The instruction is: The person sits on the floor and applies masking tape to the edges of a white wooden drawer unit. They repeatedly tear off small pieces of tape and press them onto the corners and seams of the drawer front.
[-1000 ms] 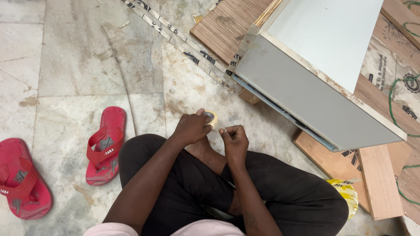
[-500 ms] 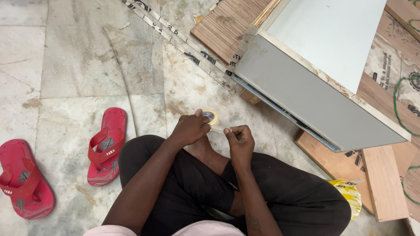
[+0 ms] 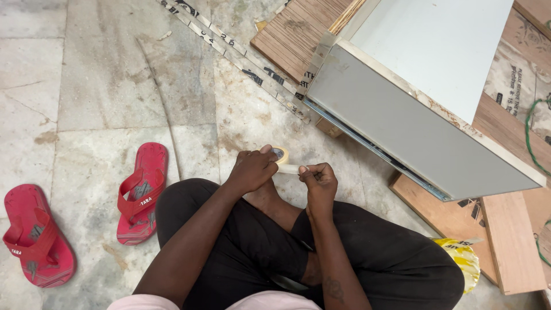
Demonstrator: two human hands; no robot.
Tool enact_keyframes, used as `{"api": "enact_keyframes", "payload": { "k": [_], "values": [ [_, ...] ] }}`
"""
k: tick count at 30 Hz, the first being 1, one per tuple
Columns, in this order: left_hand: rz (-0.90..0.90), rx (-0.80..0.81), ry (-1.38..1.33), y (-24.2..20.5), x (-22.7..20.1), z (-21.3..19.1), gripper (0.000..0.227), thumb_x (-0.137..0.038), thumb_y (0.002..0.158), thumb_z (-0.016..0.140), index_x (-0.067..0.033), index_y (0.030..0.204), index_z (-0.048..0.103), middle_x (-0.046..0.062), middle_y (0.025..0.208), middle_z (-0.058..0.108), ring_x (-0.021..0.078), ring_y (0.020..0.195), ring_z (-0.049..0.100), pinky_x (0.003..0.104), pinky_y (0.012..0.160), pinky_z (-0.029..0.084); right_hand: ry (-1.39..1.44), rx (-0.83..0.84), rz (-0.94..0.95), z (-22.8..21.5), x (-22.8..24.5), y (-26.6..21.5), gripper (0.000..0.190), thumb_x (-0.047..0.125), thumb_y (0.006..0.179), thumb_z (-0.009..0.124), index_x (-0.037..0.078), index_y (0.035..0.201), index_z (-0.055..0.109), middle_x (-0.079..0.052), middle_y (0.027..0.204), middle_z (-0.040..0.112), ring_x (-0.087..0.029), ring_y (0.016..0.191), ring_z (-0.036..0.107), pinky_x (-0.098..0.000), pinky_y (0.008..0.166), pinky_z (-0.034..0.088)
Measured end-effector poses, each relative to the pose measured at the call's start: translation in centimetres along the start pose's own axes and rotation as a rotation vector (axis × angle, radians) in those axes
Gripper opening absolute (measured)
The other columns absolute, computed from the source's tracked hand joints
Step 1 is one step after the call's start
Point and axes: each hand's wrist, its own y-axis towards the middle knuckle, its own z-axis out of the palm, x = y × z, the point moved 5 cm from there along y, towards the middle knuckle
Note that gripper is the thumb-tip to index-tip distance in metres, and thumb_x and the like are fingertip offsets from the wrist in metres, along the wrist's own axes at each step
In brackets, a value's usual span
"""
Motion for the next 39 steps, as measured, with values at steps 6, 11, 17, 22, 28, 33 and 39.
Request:
{"api": "enact_keyframes", "payload": {
  "k": [6,11,17,22,28,33,39],
  "values": [
    [-0.008,-0.039,-0.005,0.0,-0.7,-0.2,0.042,-0.034,0.093,0.047,-0.0138,0.118,0.074,0.015,0.100,0.075,0.0315,0.105,0.068,0.047,0.103,0.038,0.006,0.002,-0.003,-0.3,0.1,0.2,0.017,0.004,0.087,0.079,0.003,0.089,0.063,-0.005,0.081,0.067,-0.011,0.074,0.061,-0.0255,0.072,0.052],
    [-0.013,-0.036,-0.030,0.4,-0.4,-0.3,0.041,-0.034,0.093,0.046,-0.0129,0.110,0.076,0.013,0.096,0.076,0.0302,0.100,0.070,0.048,0.098,0.040,0.027,0.011,-0.017,-0.4,-0.1,-0.2,0.017,0.003,0.089,0.080,0.003,0.088,0.063,-0.005,0.081,0.066,-0.011,0.074,0.060,-0.0255,0.071,0.050],
    [-0.079,-0.026,-0.214,0.8,0.1,0.1,0.037,-0.036,0.095,0.043,-0.0138,0.102,0.073,0.011,0.089,0.075,0.0283,0.088,0.071,0.044,0.089,0.047,0.083,-0.012,0.013,-0.6,-1.5,-0.8,0.014,0.004,0.090,0.077,0.004,0.089,0.063,-0.007,0.082,0.069,-0.013,0.076,0.064,-0.0265,0.075,0.055],
    [-0.267,-0.006,-0.298,1.0,2.4,-1.3,0.041,-0.037,0.099,0.044,-0.0093,0.094,0.073,0.012,0.082,0.074,0.0303,0.083,0.071,0.048,0.089,0.049,0.270,-0.244,0.150,-4.7,-3.9,0.3,0.015,0.002,0.088,0.076,0.004,0.091,0.061,-0.010,0.089,0.069,-0.017,0.077,0.066,-0.0303,0.070,0.057],
    [0.055,-0.016,0.236,0.3,-0.5,1.4,0.043,-0.038,0.087,0.060,-0.0074,0.116,0.070,0.018,0.109,0.072,0.0324,0.105,0.067,0.054,0.094,0.044,0.229,-0.247,0.121,-8.8,-0.6,-0.5,0.016,0.011,0.092,0.074,0.005,0.099,0.061,-0.009,0.094,0.068,-0.019,0.084,0.069,-0.0290,0.071,0.057],
    [-0.014,-0.022,0.148,-0.8,-1.1,-1.0,0.057,-0.042,0.084,0.075,-0.0020,0.122,0.064,0.023,0.134,0.060,0.0374,0.122,0.059,0.048,0.098,0.052,0.166,-0.159,-0.070,-5.6,2.5,-0.5,0.018,0.011,0.096,0.075,0.001,0.104,0.062,-0.010,0.096,0.068,-0.018,0.089,0.069,-0.0291,0.074,0.056],
    [0.022,-0.132,-0.448,-0.5,-5.5,-5.2,0.084,-0.047,0.075,0.085,-0.0044,0.140,0.055,0.016,0.133,0.062,0.0275,0.124,0.061,0.043,0.097,0.053,-0.076,-0.087,-0.229,-1.6,6.1,-0.8,0.023,0.011,0.097,0.070,-0.001,0.116,0.063,-0.008,0.101,0.069,-0.013,0.094,0.070,-0.0265,0.078,0.058]
  ]
}}
